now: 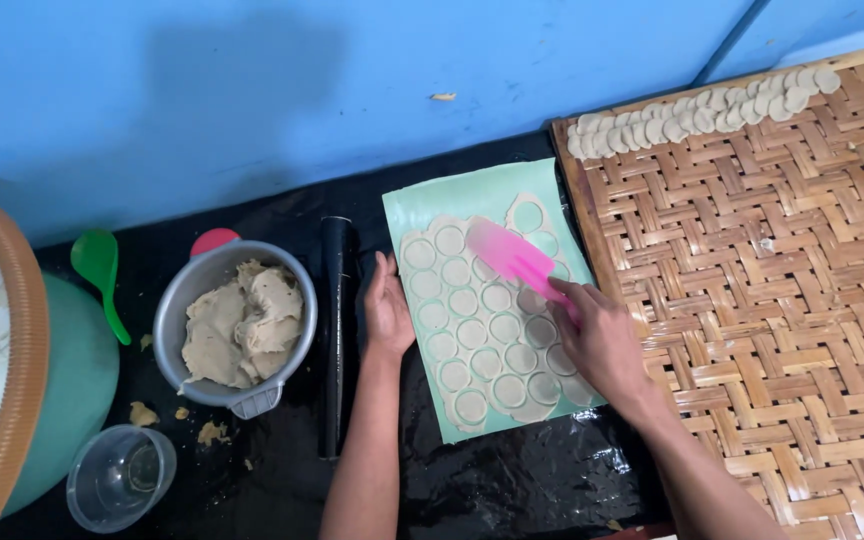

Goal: The recorder rolls out dough, uses a circular cutter to create rounds, and transfers them to a woven tray using a spatula.

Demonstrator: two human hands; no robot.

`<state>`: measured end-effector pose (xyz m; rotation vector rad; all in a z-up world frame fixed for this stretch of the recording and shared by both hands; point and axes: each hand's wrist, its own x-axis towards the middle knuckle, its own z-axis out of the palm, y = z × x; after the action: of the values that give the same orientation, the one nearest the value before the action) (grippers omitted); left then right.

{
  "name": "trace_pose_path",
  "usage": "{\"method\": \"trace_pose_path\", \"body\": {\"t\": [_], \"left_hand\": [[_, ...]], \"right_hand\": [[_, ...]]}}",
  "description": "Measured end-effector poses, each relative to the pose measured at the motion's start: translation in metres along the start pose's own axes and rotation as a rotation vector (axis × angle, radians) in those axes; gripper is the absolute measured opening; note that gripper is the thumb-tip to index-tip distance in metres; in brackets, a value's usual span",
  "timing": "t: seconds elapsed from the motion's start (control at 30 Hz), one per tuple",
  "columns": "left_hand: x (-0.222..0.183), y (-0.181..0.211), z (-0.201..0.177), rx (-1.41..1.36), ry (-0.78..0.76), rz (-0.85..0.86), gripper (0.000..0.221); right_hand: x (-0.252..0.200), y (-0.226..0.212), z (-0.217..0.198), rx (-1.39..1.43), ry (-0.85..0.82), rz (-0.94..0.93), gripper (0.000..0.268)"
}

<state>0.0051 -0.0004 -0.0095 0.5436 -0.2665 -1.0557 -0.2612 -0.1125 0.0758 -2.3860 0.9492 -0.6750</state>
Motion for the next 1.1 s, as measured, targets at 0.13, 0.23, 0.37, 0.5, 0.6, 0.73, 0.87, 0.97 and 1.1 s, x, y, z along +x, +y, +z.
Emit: {"method": "trace_pose_path", "body": {"t": [0.13, 0.23, 0.37, 0.5, 0.6, 0.73, 0.87, 0.97, 1.1], "left_hand": [[0.001, -0.001, -0.003, -0.004, 0.0, -0.003, 0.064], [0.001, -0.001, -0.001, -0.013, -0.019, 0.001, 0.064], [0.001, -0.002, -0.002, 0.023, 0.02, 0.02, 0.065], [0.001, -0.003, -0.003, 0.037, 0.008, 0.026, 0.065], [0.001, -0.002, -0.002, 0.037, 0.011, 0.028, 0.064], [0.0, -0.001, 0.0, 0.047, 0.013, 0.032, 0.064], [0.0, -0.003, -0.004, 0.008, -0.018, 0.017, 0.063], [0.001, -0.002, -0.001, 0.006, -0.017, 0.016, 0.063], [0.0, 0.0, 0.001, 0.006, 0.021, 0.008, 0.065]], "right_hand": [[0.003, -0.01, -0.002, -0.059, -0.026, 0.04, 0.031], [0.005, -0.012, 0.0, -0.073, -0.039, 0.046, 0.031], [0.008, -0.017, 0.002, -0.077, -0.06, 0.054, 0.032], [0.012, -0.013, 0.003, -0.053, -0.03, 0.05, 0.032], [0.016, -0.003, 0.013, 0.019, -0.098, 0.113, 0.032], [0.021, 0.007, 0.017, 0.075, -0.1, 0.126, 0.033], [0.025, 0.018, 0.021, 0.276, -0.268, 0.349, 0.038], [0.025, 0.025, 0.024, 0.415, -0.278, 0.344, 0.037], [0.023, 0.042, 0.033, 0.653, -0.334, 0.364, 0.034]]}}
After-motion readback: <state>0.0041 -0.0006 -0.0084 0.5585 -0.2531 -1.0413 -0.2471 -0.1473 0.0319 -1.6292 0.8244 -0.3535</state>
